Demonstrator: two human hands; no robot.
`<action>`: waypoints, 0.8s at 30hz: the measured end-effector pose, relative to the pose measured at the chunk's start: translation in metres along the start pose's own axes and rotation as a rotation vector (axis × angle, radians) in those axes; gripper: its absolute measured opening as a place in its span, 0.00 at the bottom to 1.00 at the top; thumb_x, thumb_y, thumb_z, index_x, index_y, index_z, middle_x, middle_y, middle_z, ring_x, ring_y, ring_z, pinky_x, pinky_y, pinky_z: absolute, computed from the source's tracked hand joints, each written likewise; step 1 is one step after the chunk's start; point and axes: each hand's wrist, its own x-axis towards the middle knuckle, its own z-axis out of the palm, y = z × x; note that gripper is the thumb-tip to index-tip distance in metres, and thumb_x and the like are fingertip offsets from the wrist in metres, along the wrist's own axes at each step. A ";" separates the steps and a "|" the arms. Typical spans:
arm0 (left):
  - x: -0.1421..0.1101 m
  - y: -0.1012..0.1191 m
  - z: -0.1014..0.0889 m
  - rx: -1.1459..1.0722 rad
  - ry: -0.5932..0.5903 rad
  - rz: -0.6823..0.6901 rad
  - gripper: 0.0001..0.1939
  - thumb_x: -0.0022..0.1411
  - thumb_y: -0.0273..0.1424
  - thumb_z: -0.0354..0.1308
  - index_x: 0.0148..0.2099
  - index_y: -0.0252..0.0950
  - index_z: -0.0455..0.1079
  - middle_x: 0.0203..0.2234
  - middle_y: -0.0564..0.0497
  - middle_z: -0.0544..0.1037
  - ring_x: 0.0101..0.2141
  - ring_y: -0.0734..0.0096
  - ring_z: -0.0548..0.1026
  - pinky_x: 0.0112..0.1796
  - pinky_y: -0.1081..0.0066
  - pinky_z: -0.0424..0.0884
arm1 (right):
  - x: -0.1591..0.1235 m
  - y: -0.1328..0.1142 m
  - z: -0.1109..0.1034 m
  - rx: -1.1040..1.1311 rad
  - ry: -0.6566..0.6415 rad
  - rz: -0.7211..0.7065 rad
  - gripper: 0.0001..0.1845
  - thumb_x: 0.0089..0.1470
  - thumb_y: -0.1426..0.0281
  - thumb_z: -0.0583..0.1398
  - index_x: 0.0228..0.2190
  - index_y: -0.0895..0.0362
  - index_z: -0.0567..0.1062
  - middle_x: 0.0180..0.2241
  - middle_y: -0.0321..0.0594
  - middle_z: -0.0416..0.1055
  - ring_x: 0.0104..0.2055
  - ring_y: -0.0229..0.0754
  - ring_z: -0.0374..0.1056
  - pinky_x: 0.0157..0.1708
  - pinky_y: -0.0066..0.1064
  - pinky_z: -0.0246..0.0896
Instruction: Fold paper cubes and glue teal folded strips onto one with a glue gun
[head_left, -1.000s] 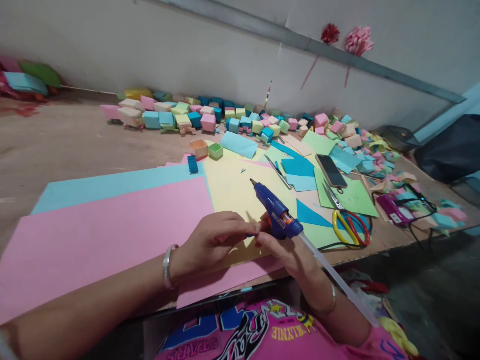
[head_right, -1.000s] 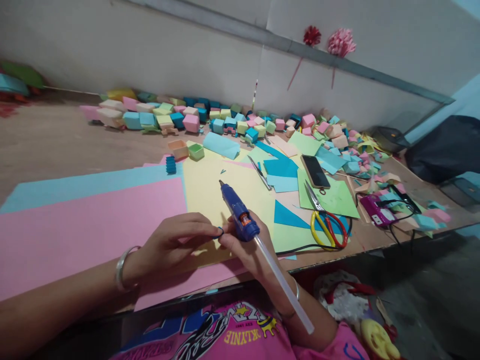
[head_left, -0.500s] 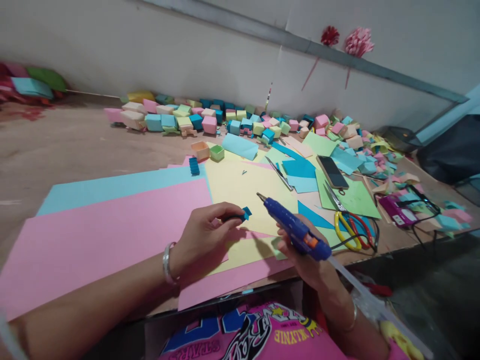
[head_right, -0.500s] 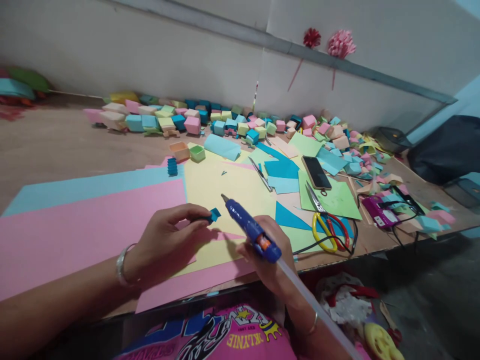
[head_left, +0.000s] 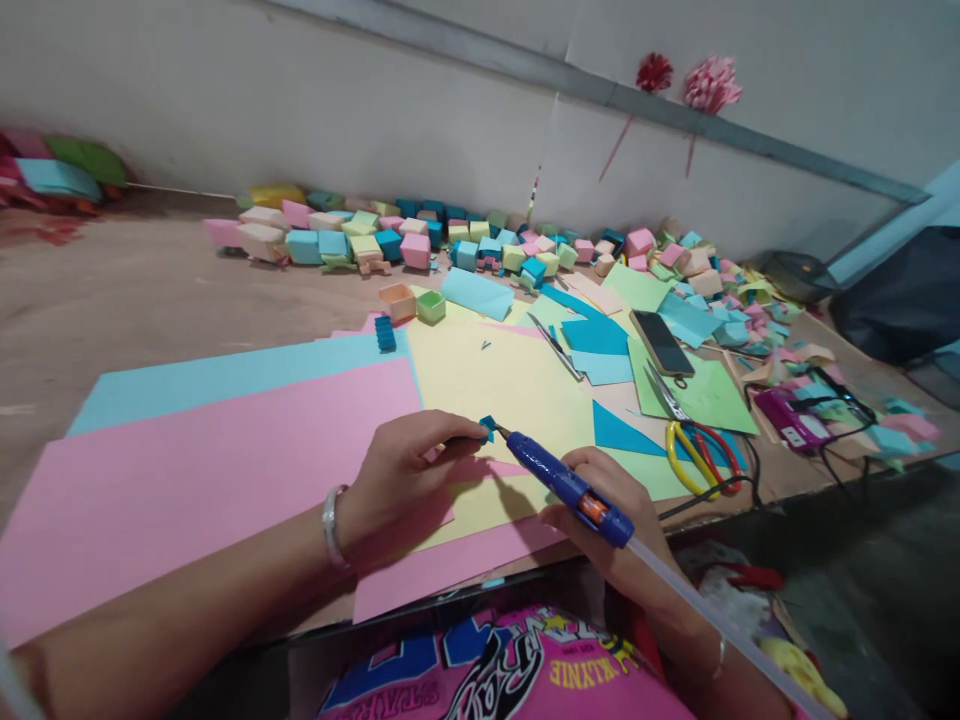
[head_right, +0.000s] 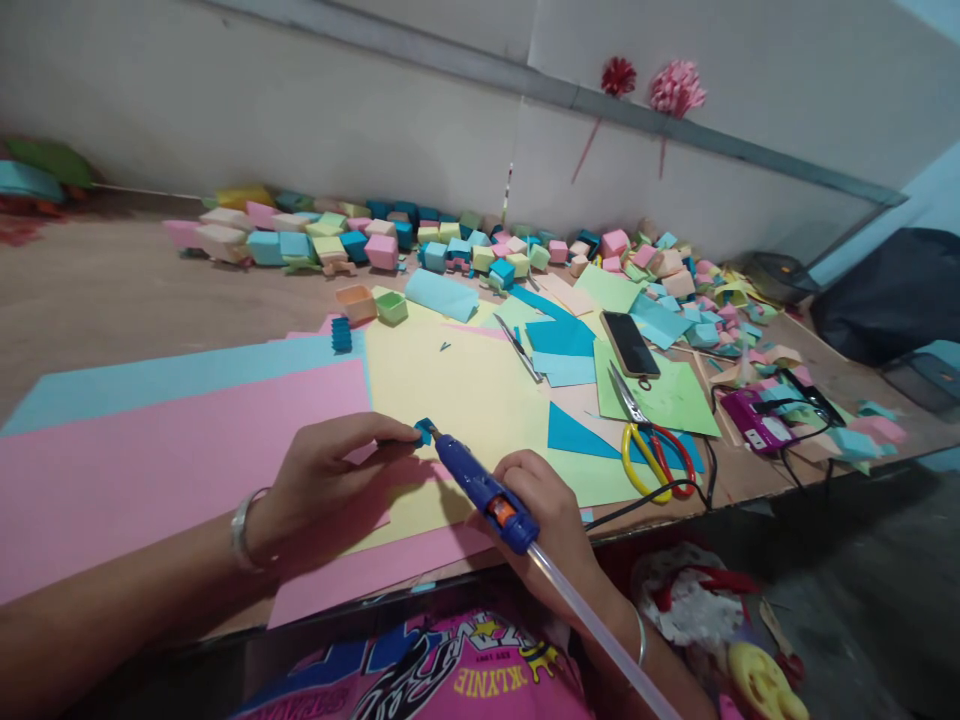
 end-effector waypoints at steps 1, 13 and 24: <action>0.000 -0.001 0.000 -0.004 -0.003 0.014 0.10 0.52 0.22 0.67 0.39 0.37 0.75 0.27 0.53 0.80 0.27 0.74 0.76 0.25 0.76 0.71 | 0.000 0.001 0.000 0.000 -0.005 -0.001 0.11 0.53 0.71 0.64 0.26 0.55 0.65 0.33 0.37 0.65 0.35 0.40 0.64 0.33 0.29 0.57; 0.001 0.002 -0.003 0.056 -0.061 0.125 0.09 0.55 0.29 0.68 0.39 0.37 0.74 0.26 0.54 0.77 0.25 0.78 0.71 0.26 0.76 0.68 | 0.003 0.003 0.005 0.028 -0.001 -0.012 0.11 0.51 0.74 0.64 0.27 0.55 0.65 0.34 0.36 0.64 0.36 0.38 0.64 0.35 0.28 0.56; 0.002 0.006 -0.005 0.080 -0.076 0.167 0.08 0.56 0.27 0.67 0.40 0.37 0.74 0.28 0.53 0.78 0.26 0.77 0.74 0.27 0.76 0.69 | 0.001 0.007 0.005 -0.003 -0.007 -0.008 0.11 0.54 0.74 0.62 0.26 0.55 0.63 0.34 0.37 0.64 0.36 0.38 0.64 0.34 0.28 0.56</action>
